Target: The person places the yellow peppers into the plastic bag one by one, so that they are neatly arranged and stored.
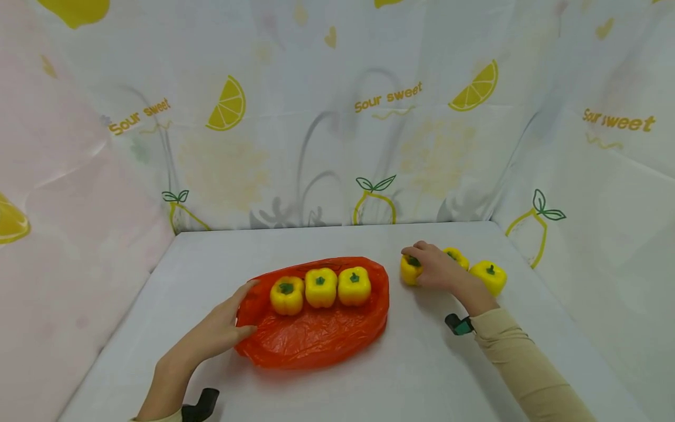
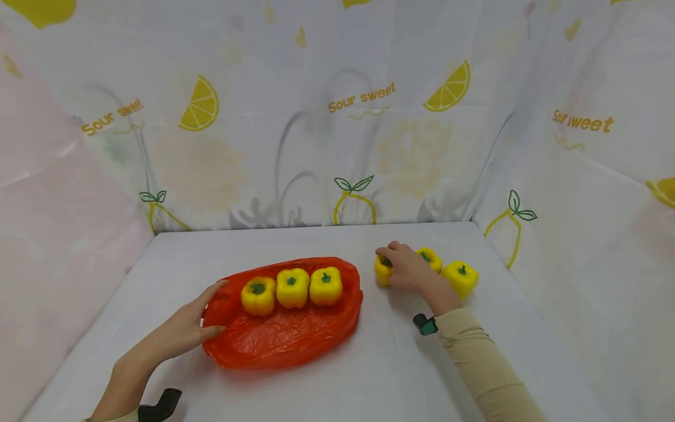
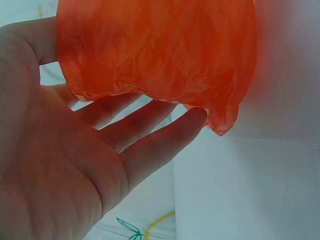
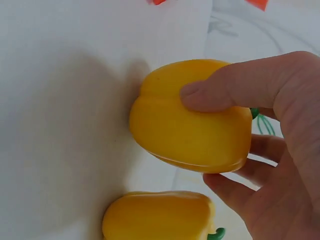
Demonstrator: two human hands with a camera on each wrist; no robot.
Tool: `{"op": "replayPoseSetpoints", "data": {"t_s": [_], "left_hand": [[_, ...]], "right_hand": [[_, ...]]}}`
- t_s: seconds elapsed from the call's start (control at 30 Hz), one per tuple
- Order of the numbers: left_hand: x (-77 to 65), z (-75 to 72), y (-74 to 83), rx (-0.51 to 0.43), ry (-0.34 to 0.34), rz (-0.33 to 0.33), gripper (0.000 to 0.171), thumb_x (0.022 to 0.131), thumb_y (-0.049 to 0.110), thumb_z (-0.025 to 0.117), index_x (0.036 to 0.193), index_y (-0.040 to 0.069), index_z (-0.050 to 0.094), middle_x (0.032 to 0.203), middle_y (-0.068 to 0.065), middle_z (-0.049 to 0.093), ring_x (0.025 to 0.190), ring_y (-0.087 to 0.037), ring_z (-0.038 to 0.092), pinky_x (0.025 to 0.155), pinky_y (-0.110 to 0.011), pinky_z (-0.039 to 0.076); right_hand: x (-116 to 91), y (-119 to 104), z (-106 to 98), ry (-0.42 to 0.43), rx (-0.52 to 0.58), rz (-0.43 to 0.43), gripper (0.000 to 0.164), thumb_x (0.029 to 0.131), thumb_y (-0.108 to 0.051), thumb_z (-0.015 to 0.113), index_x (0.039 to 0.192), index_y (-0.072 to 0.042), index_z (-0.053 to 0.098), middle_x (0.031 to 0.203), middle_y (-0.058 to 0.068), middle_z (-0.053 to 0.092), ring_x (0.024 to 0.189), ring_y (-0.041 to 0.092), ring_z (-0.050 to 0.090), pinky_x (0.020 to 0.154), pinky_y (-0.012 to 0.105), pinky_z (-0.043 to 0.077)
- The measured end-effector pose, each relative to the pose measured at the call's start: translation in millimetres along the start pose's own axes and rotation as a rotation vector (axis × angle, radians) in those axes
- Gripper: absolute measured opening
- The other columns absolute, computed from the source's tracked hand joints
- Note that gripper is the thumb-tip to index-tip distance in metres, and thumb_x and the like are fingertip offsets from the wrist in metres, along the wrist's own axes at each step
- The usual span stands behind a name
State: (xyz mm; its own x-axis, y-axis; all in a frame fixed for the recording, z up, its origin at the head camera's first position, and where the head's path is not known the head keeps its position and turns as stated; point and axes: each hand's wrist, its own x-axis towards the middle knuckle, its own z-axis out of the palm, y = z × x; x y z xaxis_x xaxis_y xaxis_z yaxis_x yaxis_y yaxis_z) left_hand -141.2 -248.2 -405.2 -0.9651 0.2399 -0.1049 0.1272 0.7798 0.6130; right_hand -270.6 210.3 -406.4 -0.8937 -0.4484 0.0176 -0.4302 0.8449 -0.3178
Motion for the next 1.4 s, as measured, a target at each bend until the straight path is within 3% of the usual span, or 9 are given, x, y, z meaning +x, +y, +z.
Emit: {"op": "replayPoseSetpoints", "data": {"t_s": [0.4,0.57,0.73,0.97,1.4], "left_hand": [[1.1,0.5,1.6,0.001,-0.003,-0.005,0.084,0.088,0.019,0.068,0.158,0.02,0.02,0.159,-0.018,0.033,0.142,-0.047,0.035,0.108,-0.07,0.036],[1.1,0.7,2.0,-0.005,-0.009,-0.014,0.085,0.088,0.019,0.069,0.157,0.019,0.02,0.159,-0.019,0.033,0.142,-0.047,0.035,0.107,-0.07,0.037],[1.8,0.3,2.9,-0.015,-0.008,-0.016,0.086,0.087,0.019,0.07,0.157,0.018,0.021,0.159,-0.019,0.033,0.142,-0.047,0.035,0.106,-0.07,0.039],[2.7,-0.5,2.9,-0.018,-0.01,-0.013,0.085,0.087,0.018,0.069,0.157,0.018,0.021,0.158,-0.019,0.034,0.141,-0.048,0.036,0.105,-0.069,0.04],[3.4,0.3,2.3,-0.006,-0.015,-0.025,0.085,0.088,0.019,0.069,0.157,0.018,0.02,0.158,-0.019,0.035,0.141,-0.047,0.037,0.104,-0.068,0.042]], "right_hand": [[-4.5,-26.6,-18.0,0.134,0.122,-0.097,0.062,0.073,-0.007,0.069,0.134,-0.012,0.059,0.125,0.011,0.054,0.105,0.026,0.053,0.089,0.042,0.051],[-7.0,-45.3,-27.3,0.155,0.183,-0.122,0.064,0.074,-0.009,0.069,0.137,-0.015,0.057,0.127,0.007,0.052,0.106,0.024,0.052,0.089,0.041,0.052],[-11.7,-70.3,-33.6,0.178,0.212,-0.206,0.064,0.075,-0.008,0.071,0.137,-0.018,0.057,0.129,0.005,0.051,0.11,0.023,0.052,0.09,0.041,0.054],[-18.4,-107.8,-31.5,0.139,0.204,-0.305,0.062,0.077,-0.01,0.072,0.136,-0.021,0.058,0.132,0.003,0.049,0.114,0.02,0.05,0.094,0.037,0.055],[-11.1,-163.3,-0.9,0.044,0.177,-0.494,0.063,0.08,-0.017,0.072,0.14,-0.021,0.054,0.132,0.001,0.05,0.116,0.012,0.05,0.095,0.027,0.053]]}}
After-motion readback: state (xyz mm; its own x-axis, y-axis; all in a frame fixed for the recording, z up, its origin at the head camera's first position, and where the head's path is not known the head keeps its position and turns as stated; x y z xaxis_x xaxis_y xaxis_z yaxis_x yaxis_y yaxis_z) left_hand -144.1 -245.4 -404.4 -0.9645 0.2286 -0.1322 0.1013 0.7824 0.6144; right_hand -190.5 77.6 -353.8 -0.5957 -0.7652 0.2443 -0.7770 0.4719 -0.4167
